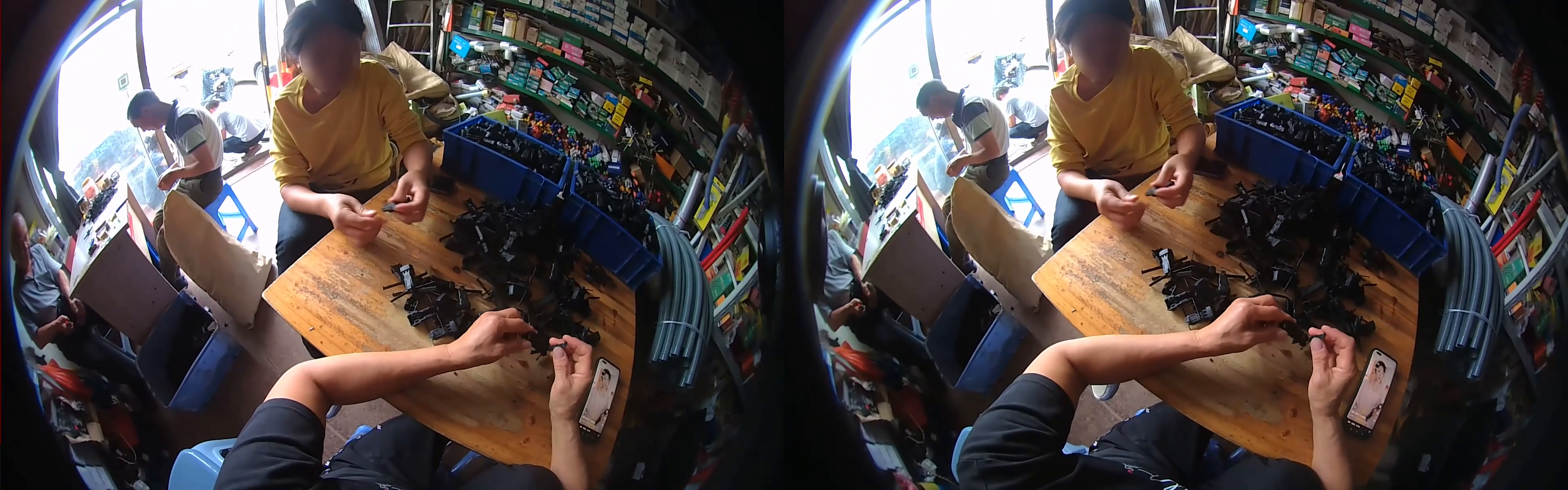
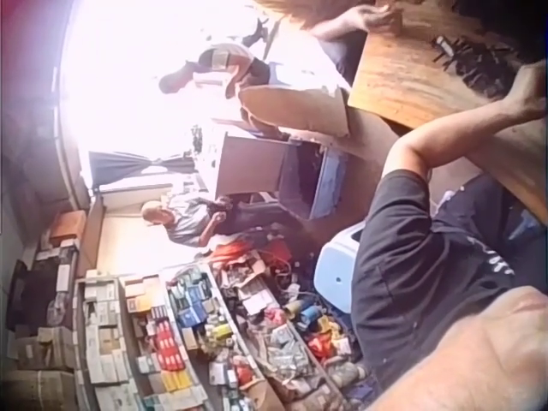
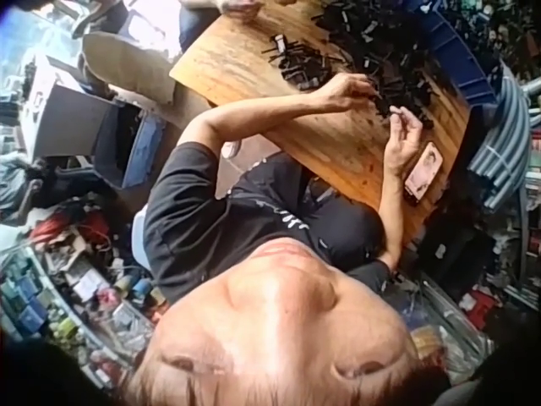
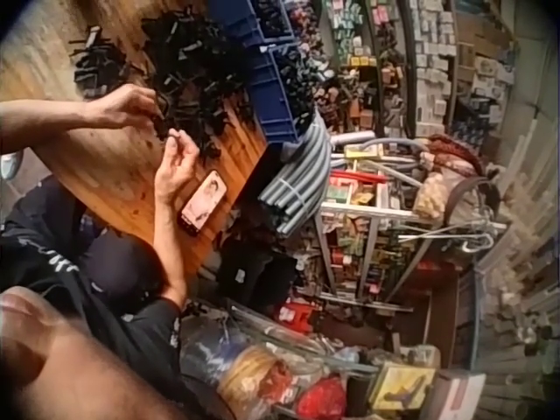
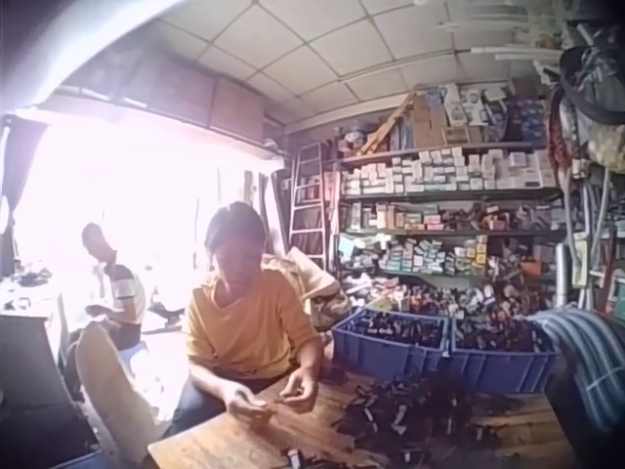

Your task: The recorder is assembling small black plastic components at a workbench.

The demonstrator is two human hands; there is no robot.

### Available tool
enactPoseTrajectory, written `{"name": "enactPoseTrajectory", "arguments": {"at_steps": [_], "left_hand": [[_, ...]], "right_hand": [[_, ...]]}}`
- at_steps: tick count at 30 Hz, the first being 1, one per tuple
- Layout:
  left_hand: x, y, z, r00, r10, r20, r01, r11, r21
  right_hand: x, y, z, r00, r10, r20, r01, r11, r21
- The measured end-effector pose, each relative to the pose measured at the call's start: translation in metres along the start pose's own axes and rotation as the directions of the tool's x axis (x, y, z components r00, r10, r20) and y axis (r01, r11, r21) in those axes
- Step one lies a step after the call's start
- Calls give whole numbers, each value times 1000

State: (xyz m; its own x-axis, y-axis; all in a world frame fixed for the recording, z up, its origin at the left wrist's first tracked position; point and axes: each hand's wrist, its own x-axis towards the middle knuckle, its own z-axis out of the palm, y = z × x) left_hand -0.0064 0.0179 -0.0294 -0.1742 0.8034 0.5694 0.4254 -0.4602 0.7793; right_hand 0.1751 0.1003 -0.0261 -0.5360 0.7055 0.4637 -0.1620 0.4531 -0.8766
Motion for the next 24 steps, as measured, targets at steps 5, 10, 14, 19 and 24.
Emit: {"name": "enactPoseTrajectory", "arguments": {"at_steps": [5, 10, 14, 19, 24], "left_hand": [[0, 5, -2, 997, 5, -75, -9, 999, -52], [-7, 6, -6, 998, -9, -69, 10, 1000, 5], [-9, 7, -2, 999, 17, -40, -17, 1000, -12], [-8, 10, 4, 983, 185, -8, -183, 978, 98], [-9, 20, 2, 1000, -26, -4, 26, 995, 100]], "right_hand": [[11, -13, 11, 978, -168, 121, 185, 972, -147], [18, -15, 24, 957, -202, 209, 245, 947, -208], [14, -7, 17, 970, -126, 206, 138, 989, -44], [12, -7, 12, 859, 402, 317, -496, 808, 319], [12, 11, 11, 839, 419, 348, -541, 713, 445]]}}
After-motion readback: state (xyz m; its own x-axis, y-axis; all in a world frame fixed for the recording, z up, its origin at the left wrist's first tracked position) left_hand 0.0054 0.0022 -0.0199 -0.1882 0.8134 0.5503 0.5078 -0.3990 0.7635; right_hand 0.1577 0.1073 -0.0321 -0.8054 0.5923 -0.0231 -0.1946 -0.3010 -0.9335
